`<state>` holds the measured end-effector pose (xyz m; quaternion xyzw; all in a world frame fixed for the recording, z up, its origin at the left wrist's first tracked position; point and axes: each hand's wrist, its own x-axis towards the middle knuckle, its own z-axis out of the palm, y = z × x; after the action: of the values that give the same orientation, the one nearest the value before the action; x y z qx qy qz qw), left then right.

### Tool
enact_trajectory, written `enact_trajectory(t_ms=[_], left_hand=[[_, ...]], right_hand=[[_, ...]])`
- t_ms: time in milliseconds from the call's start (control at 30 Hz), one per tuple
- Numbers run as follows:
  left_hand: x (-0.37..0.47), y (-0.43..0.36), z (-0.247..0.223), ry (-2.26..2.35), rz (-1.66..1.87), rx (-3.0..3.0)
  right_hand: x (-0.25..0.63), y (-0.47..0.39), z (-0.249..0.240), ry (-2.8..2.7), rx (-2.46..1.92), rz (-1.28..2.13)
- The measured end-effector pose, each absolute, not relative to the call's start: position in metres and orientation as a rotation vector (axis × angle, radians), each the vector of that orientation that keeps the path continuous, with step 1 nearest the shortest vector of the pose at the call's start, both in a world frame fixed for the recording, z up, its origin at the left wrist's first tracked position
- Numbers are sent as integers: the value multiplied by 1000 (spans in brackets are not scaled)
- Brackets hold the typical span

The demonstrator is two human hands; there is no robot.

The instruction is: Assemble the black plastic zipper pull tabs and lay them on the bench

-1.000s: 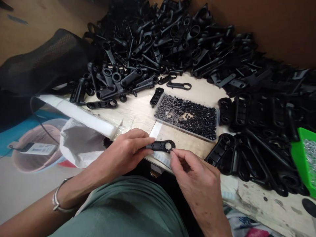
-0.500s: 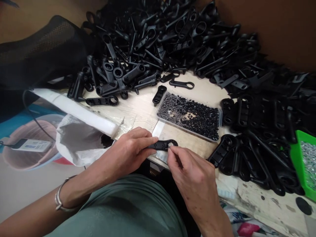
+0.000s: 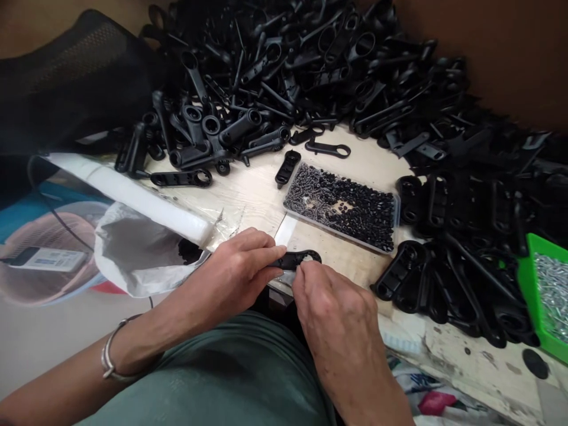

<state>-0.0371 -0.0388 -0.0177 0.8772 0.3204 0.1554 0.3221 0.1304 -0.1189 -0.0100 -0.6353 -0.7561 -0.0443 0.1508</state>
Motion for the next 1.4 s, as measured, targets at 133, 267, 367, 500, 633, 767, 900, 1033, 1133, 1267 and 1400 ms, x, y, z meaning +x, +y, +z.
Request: enact_trajectory(t_ms=[133,267,367,500,633,767,900,1033,1133,1267,1400], left_hand=[[-38,-39,-21,819,462,2280],[-38,-38,-26,813,511,2276],[-38,-39,-28,808,516,2277],[-39,-38,-28,774,516,2298],[-38,-37,-26,759,498,2308],[-38,-38,-26,760,512,2308],[-38,-38,-29,764,530,2292],[-40,-36,-30,746,550,2274],[-41,-35,-28,743,513,2305],[-41,-35,-23,697,400,2439],[-42,-36,-21,669,335,2561]], right_hand=[[143,-113,-3,-2076,-1857,239],[156,-106,-1,-1918,-1959,572],[154,-105,-2,-1897,-2002,504],[144,-105,-1,-1989,-1984,355],[139,-103,4,-2141,-1926,176],[131,-104,5,-2289,-1956,8],[117,-107,6,-2447,-2117,-211],[121,-99,7,-2344,-2237,2],[138,-92,9,-1979,-2193,662],[153,-90,9,-1366,-2026,1271],[158,-101,3,-1141,-1927,1262]])
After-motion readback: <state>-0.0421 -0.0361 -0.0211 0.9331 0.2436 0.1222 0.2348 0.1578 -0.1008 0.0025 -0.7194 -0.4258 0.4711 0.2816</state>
